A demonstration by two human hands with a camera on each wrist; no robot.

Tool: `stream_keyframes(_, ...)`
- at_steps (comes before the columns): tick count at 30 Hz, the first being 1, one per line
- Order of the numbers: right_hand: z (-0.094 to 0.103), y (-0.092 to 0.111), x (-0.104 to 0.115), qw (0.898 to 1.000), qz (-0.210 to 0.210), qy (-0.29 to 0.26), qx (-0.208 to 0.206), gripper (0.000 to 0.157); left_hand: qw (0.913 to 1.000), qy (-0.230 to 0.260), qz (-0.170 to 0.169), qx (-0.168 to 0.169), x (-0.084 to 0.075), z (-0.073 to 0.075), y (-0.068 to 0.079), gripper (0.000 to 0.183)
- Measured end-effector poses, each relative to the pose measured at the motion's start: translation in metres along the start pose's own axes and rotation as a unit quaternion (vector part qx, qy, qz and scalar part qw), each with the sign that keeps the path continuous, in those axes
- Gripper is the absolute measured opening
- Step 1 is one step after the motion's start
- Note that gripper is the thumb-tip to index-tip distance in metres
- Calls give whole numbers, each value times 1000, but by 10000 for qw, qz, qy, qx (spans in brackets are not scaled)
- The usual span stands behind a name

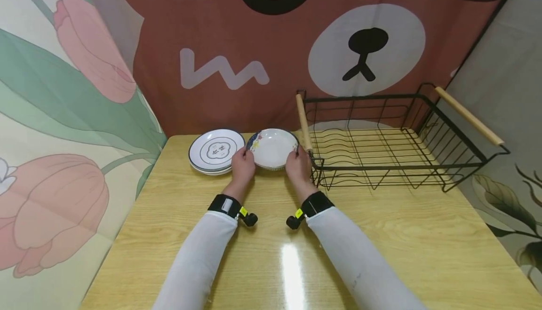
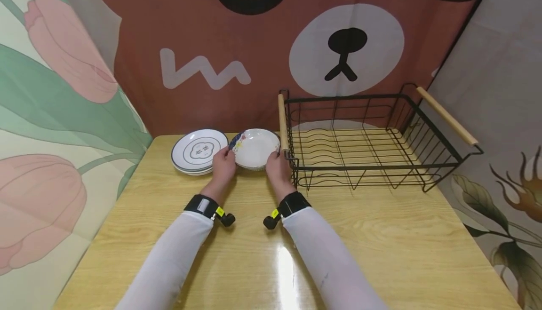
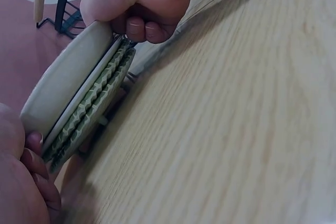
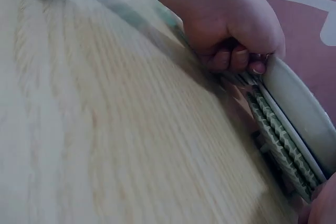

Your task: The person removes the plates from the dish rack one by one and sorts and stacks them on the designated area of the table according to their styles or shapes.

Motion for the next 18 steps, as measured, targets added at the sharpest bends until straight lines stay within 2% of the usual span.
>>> stream_keyframes(7,0,1,-2,9993,-222,-292,-2,50,9993,-221,243,166,2,-4,0,49)
stream_keyframes(13,-1,3,-4,9970,-571,-511,76,57,9981,-417,311,342,1,-6,-1,48)
stream_keyframes(18,0,2,-3,9958,-590,-696,124,58,9971,-433,497,390,5,-7,-2,53)
Point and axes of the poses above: each hand's wrist, its own y-axis away from the middle knuckle, its own z-axis out of the back of the hand, x = y × z, the point moved 9 cm from there along -y, towards the middle knuckle, and after that the axes turned 9 degrees about y, right-handed, at the moved point
